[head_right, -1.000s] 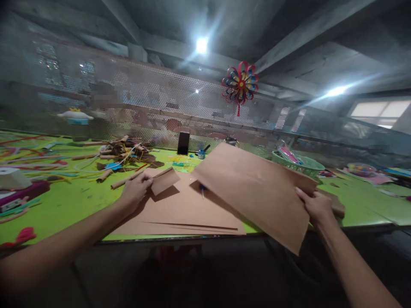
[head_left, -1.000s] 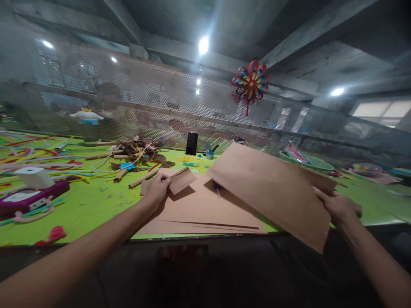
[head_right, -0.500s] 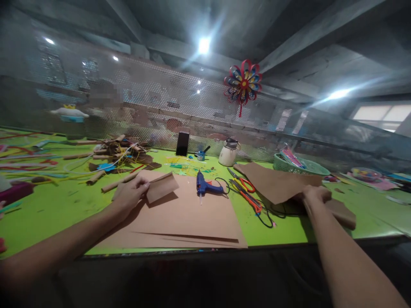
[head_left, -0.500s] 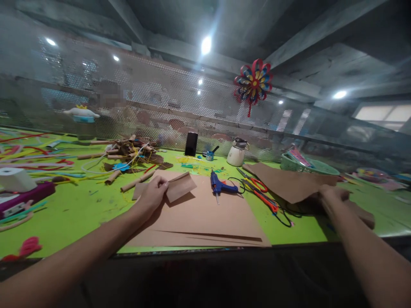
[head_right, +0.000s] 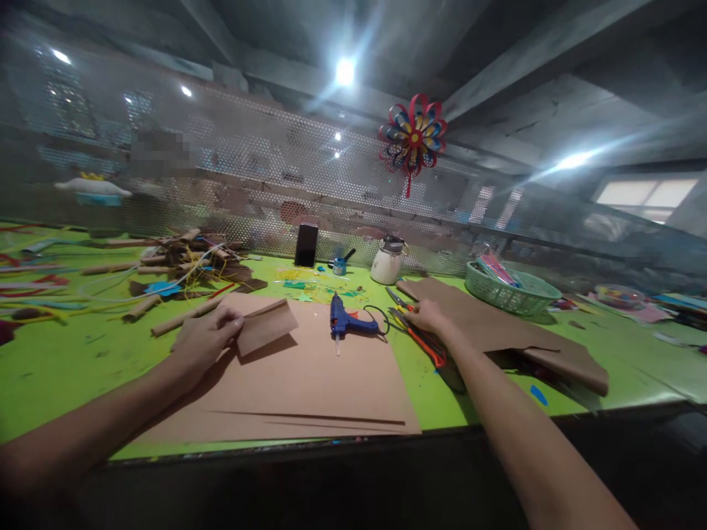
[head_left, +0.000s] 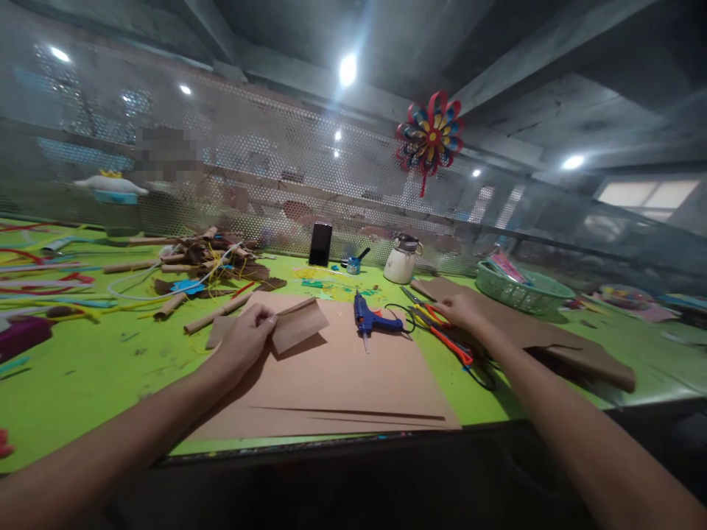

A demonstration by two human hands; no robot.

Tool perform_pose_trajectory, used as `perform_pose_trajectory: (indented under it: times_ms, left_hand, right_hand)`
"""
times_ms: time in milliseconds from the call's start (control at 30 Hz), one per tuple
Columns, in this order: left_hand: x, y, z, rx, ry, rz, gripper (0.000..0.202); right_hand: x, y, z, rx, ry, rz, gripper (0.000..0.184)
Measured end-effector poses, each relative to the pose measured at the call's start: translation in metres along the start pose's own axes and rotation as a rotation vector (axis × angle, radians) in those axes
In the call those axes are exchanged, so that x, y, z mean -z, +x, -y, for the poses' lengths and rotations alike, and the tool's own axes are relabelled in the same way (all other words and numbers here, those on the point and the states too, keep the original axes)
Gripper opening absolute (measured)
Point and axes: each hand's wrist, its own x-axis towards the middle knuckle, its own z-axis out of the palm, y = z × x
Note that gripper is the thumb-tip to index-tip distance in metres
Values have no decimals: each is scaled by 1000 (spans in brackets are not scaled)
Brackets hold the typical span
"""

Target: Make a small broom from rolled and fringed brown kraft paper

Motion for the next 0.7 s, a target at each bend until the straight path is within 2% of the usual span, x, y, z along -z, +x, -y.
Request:
perform_pose_trajectory:
  times_ms: [100, 233, 333, 400, 533, 700]
  left_hand:
    - [-2, 1, 7, -4, -2, 39, 14]
    - [-6, 6, 20, -39, 6, 76, 15]
    - [-6, 9, 22, -58, 49, 68, 14]
    - [-5, 9, 20, -78, 57, 65, 14]
    - [-3, 8, 15, -78, 93, 67, 14]
    - [-5, 10, 21, -84, 77, 71, 15]
  right_hand:
    - [-14, 15, 14, 43, -28, 72, 18]
    - [-20, 33, 12, 108, -73, 162, 22]
    - [-25, 38, 11, 131, -110, 180, 27]
    - [-30, 37, 15, 134, -137, 142, 30]
    - [-40, 28, 24, 141, -182, -11, 49]
    - [-29, 23, 16, 118, -234, -222, 56]
